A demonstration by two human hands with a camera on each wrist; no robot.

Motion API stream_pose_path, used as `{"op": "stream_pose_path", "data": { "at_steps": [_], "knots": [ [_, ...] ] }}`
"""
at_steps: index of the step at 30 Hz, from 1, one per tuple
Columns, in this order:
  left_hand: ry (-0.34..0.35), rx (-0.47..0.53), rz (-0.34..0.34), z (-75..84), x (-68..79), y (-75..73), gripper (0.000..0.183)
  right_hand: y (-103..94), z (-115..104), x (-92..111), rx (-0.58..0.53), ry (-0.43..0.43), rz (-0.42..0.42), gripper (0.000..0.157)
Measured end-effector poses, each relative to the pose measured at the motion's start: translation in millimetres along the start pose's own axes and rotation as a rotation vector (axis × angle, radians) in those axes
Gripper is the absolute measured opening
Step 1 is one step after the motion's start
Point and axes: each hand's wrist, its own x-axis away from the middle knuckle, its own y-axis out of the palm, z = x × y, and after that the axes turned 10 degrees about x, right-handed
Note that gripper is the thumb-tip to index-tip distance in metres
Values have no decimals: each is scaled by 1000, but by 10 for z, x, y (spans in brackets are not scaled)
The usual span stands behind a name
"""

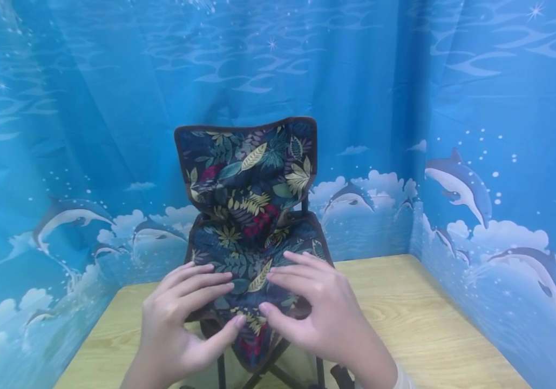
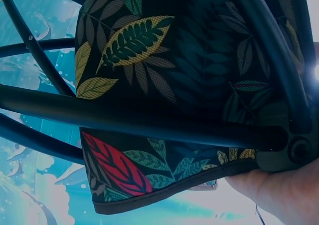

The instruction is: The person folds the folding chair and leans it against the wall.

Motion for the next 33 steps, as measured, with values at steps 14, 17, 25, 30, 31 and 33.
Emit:
{"op": "stream_pose_path", "data": {
  "at_steps": [14,17,25,30,31,33],
  "knots": [
    [22,17,28,65,-51,34,33,-13,-42,-37,-11,-16,32,36],
    [18,19,30,70,-58,33,32,-14,-58,-47,-11,-17,33,35],
    [-3,7,15,74,-72,24,32,-11,-82,-67,-12,-21,39,34],
    [-7,7,10,89,-87,23,32,-9,-98,-76,-20,-15,34,33],
    [-5,9,11,94,-90,22,32,-10,-105,-82,-21,-16,36,33],
    [-6,13,12,105,-99,20,31,-11,-117,-96,-22,-16,39,33]
  ]
}}
